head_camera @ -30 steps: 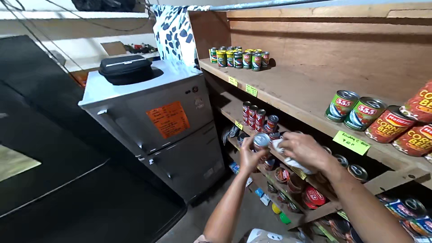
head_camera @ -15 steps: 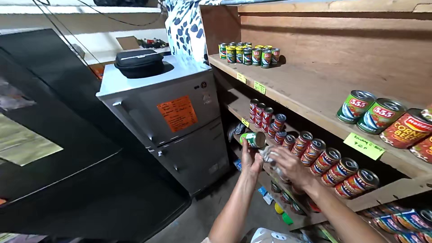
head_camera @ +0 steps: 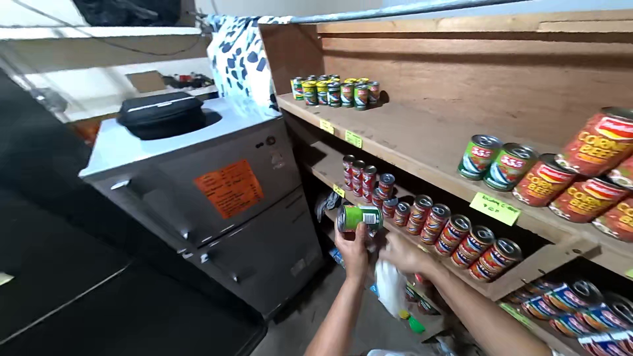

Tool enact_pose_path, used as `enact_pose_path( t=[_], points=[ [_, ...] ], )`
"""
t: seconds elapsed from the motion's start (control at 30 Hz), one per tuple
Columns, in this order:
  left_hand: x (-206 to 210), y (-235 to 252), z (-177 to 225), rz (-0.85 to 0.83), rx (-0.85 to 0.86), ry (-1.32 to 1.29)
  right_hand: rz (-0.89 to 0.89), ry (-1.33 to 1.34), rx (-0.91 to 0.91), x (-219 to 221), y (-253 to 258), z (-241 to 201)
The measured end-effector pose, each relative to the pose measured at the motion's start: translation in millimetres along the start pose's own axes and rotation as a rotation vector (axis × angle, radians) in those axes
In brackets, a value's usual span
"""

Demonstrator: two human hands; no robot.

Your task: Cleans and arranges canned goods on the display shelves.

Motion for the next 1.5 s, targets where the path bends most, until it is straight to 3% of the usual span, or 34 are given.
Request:
enact_pose_path(
  t=[0.07,0.13,0.33,0.43,0.53,0.8,1.0,1.5],
  points=[
    [16,4,16,-0.157,0.142,0.071,-0.420,-0.035,0.035,11,-16,11],
    [47,12,42,-0.372,0.184,0.097,-0.517,-0.048,-0.003,22,-32,26],
    [183,43,101,-0.873,0.261,0.315,-0.301,0.014,-0.049,22,-68,68],
    [251,56,103,-1.017,0.184,0.447,-0.180,0.039,-0.046,14,-88,67],
    [290,63,87,-1.076,0.126,0.537,-0.108,0.040,-0.006,8,-104,70],
    [297,82,77,-1.080,0.100,0.515,0.029,0.065,0.011,12,-127,91],
    [305,47,71,-1.205,0.074,0.529,0.079,0.079,0.031,10,-124,85],
    [314,44,59,-1.172,0.081,0.633,0.106,0.069,0.002,10,-126,87]
  ],
)
Point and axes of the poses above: each hand's wrist, its own y-axis towards the middle knuckle, its own x-axis out of the palm, z = x × y, the point moved 1 cm from there along y, towards the middle knuckle, and after that the axes turned 14 degrees about -x, right-handed, at the moved point
